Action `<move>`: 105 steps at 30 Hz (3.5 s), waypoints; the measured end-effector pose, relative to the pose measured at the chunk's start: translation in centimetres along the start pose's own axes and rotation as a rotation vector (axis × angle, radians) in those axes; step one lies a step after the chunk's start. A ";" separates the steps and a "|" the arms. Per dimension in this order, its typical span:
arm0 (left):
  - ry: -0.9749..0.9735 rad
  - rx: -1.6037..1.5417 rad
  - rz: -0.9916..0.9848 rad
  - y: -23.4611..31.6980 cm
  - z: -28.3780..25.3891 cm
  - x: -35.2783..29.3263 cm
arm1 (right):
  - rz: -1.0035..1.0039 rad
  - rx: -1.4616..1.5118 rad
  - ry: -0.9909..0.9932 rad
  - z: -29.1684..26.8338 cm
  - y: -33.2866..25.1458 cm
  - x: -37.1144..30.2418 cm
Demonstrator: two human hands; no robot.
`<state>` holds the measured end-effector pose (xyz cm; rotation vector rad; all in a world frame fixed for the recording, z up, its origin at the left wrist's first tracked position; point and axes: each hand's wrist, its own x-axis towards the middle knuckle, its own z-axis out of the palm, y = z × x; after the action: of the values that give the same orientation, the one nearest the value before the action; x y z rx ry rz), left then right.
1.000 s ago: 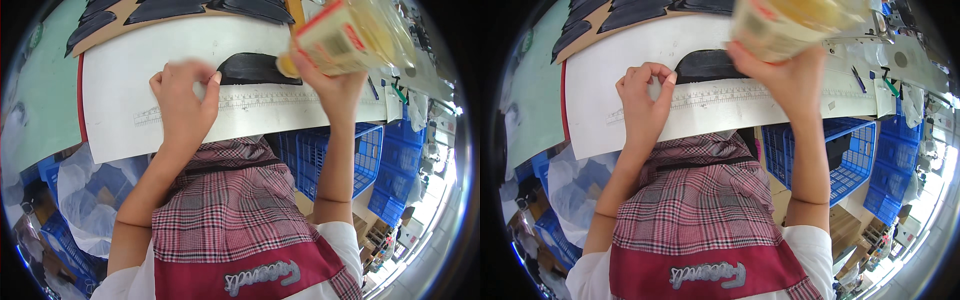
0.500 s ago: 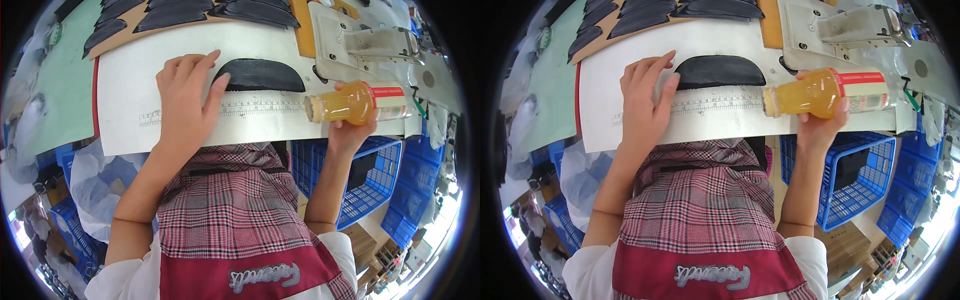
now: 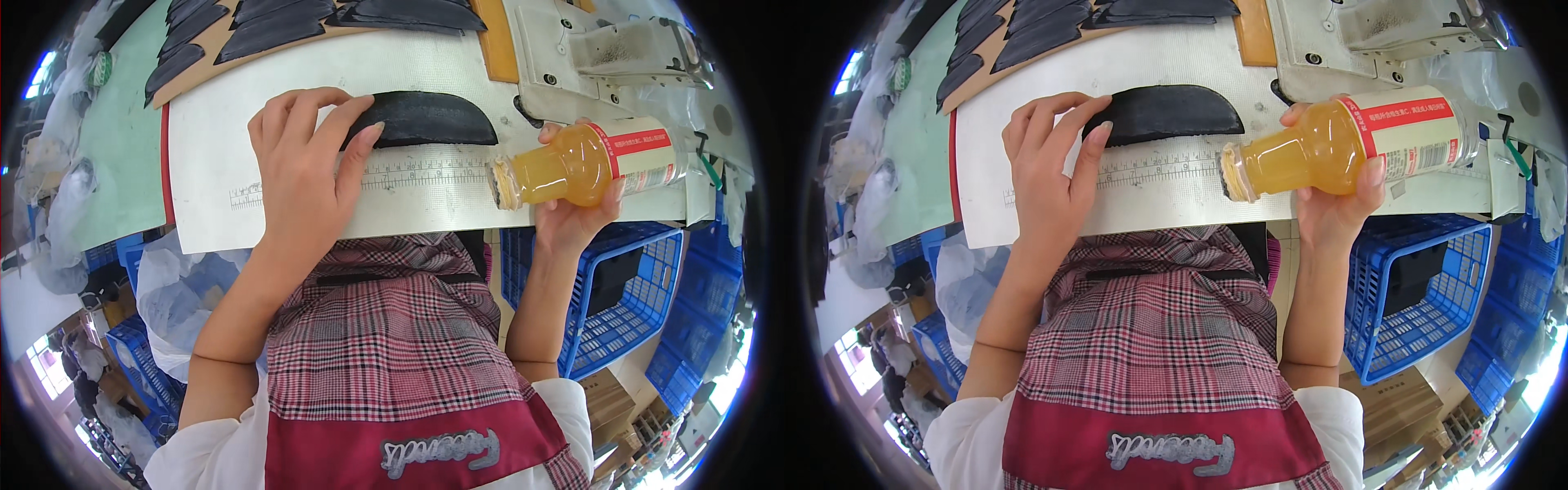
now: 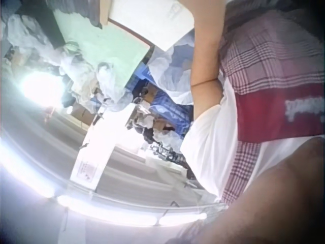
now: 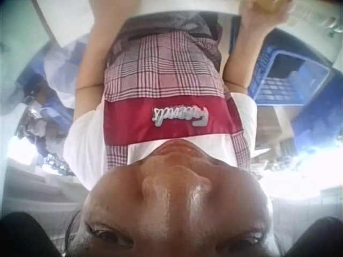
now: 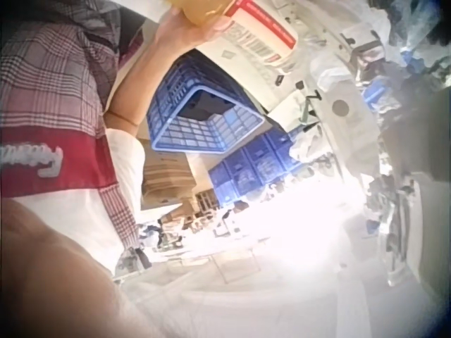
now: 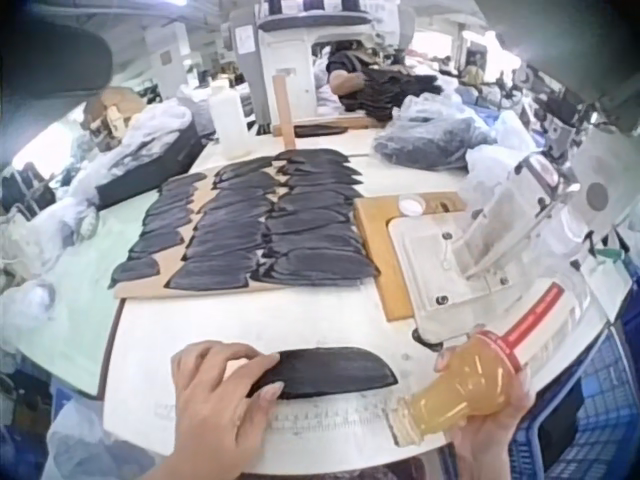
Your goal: The person applies a yellow liquid from a plastic bottle onto the edges of black semi-circular fabric pieces. They handle the pieces one at a time, applying the liquid along the curved edge and then placing the treated piece onto a stack on the table.
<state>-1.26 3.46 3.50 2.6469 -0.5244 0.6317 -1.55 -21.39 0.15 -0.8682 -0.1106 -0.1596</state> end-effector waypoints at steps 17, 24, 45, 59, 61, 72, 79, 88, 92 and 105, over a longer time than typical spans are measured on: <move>-0.333 -0.666 -0.646 -2.5 -3.1 1.0 | 0.053 0.060 0.045 1.1 0.9 -0.2; -0.235 -0.608 -0.548 -0.9 -3.5 2.1 | 0.057 0.038 -0.080 0.4 1.6 0.0; -0.106 -0.156 -0.021 -0.9 -0.4 1.4 | 0.040 0.025 -0.002 0.7 0.5 -0.3; -0.359 -0.754 -0.689 -2.3 -2.3 1.4 | 0.046 0.058 -0.037 0.5 0.8 -0.2; -0.394 -0.697 -0.703 -2.1 -2.6 1.3 | 0.049 0.055 -0.053 0.5 0.9 -0.2; -0.254 -0.661 -0.484 -1.2 -2.1 1.7 | 0.082 0.018 -0.133 -0.3 1.4 0.1; -0.193 -0.389 -0.440 -2.7 -2.1 1.5 | 0.081 0.036 -0.068 0.7 1.2 -0.1; -0.197 -0.118 -0.048 -1.4 -0.2 1.6 | 0.084 0.045 -0.074 0.4 1.0 -0.2; -0.168 -0.142 -0.034 -1.0 -0.4 1.7 | 0.080 0.050 -0.088 0.1 0.9 -0.2; -0.302 -0.606 -0.583 -2.0 -1.8 1.6 | 0.050 0.053 -0.084 0.5 1.0 -0.2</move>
<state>0.27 5.52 5.23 2.1447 0.0103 -0.1008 -1.54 -20.39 -0.33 -0.8239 -0.1708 -0.0733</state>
